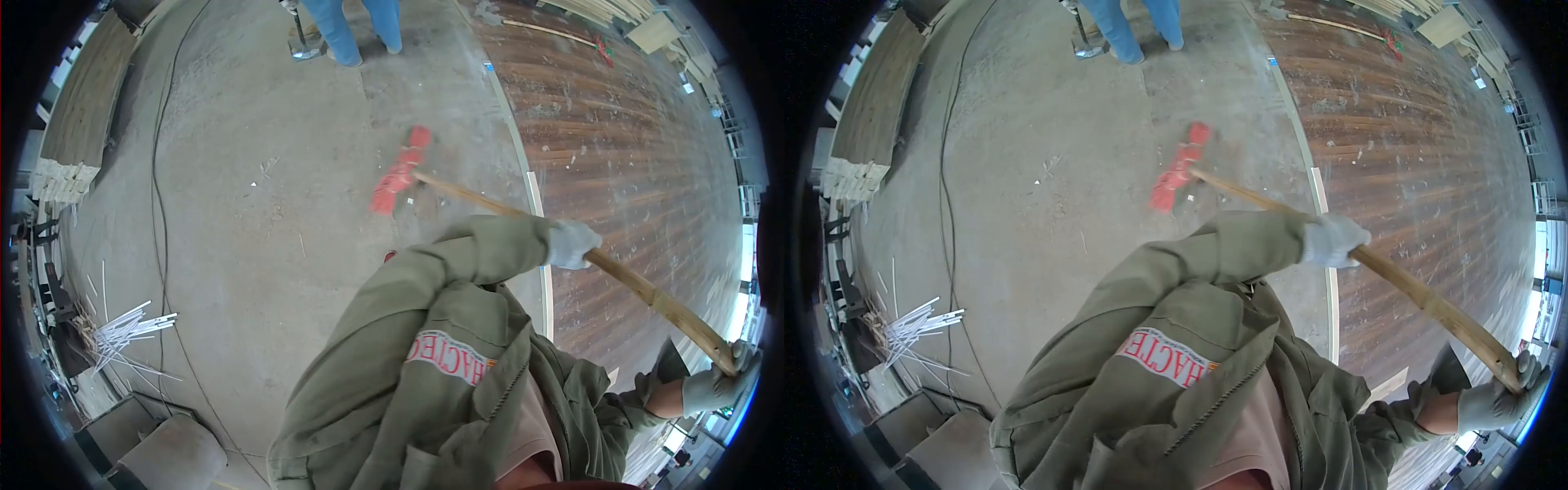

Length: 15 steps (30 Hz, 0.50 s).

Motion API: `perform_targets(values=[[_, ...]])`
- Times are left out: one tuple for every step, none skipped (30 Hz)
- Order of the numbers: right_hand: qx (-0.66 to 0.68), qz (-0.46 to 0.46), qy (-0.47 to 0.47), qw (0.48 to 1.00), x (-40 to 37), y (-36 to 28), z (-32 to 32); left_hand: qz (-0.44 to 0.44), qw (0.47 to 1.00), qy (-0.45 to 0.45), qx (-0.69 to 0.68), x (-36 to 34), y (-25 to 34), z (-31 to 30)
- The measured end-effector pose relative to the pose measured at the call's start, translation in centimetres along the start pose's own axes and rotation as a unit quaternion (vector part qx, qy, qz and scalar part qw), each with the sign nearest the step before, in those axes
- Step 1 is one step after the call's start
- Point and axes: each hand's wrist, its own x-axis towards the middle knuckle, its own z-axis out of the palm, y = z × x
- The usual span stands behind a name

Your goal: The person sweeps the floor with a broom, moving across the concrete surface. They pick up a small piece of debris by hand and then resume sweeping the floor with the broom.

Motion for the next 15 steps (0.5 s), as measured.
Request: perform_targets(values=[[-0.047, -0.012, 0.001, 0.999, 0.7, 0.3, 0.1, 0.017, 1.0, -0.001, -0.016, 1.6, 0.2, -0.2], [-0.071, -0.02, 0.002, 0.997, 1.2, 0.6, 1.3, 0.019, 1.0, 0.001, -0.016, 3.4, -0.5, -0.4], [-0.095, -0.027, 0.003, 0.995, 1.7, 1.0, 2.3, 0.023, 1.0, -0.002, 0.002, 5.6, -1.7, 0.1], [-0.08, 0.022, 0.022, 0.996, 1.8, 1.6, 4.4, 0.028, 0.999, -0.007, 0.02, 7.7, -3.1, 0.7], [-0.064, 0.071, 0.042, 0.995, 1.8, 2.3, 6.9, 0.032, 0.999, -0.012, 0.039, 9.3, -4.7, 1.0], [-0.048, 0.121, 0.063, 0.989, 1.8, 3.3, 9.2, 0.034, 0.999, -0.013, 0.039, 10.5, -6.7, 1.3], [-0.049, 0.12, 0.065, 0.989, 2.0, 4.5, 11.7, 0.02, 0.999, -0.003, 0.032, 11.6, -8.9, 1.4], [-0.002, 0.164, 0.081, 0.983, 2.4, 6.0, 14.3, 0.005, 1.0, 0.007, 0.025, 12.7, -10.2, 0.6], [0.046, 0.209, 0.095, 0.972, 2.7, 7.5, 16.9, -0.017, 1.0, 0.011, 0.017, 13.5, -11.6, -0.4], [0.046, 0.209, 0.092, 0.972, 3.0, 9.3, 19.2, -0.042, 0.999, 0.016, 0.007, 13.5, -12.7, -1.9], [0.035, 0.189, 0.068, 0.979, 3.3, 11.3, 21.6, -0.072, 0.997, 0.028, 0.007, 13.6, -14.1, -3.6], [0.064, 0.231, 0.061, 0.969, 3.1, 12.2, 24.8, -0.103, 0.994, 0.037, 0.006, 13.4, -15.4, -4.9], [0.09, 0.273, 0.055, 0.956, 3.0, 13.0, 27.9, -0.125, 0.989, 0.058, 0.053, 13.1, -18.7, -5.8], [0.157, 0.369, 0.068, 0.913, 2.1, 13.4, 31.3, -0.072, 0.984, 0.145, 0.076, 12.1, -23.3, -4.6], [0.209, 0.336, -0.018, 0.918, 0.7, 15.6, 33.9, -0.164, 0.976, 0.121, 0.08, 11.1, -25.2, -6.1]])
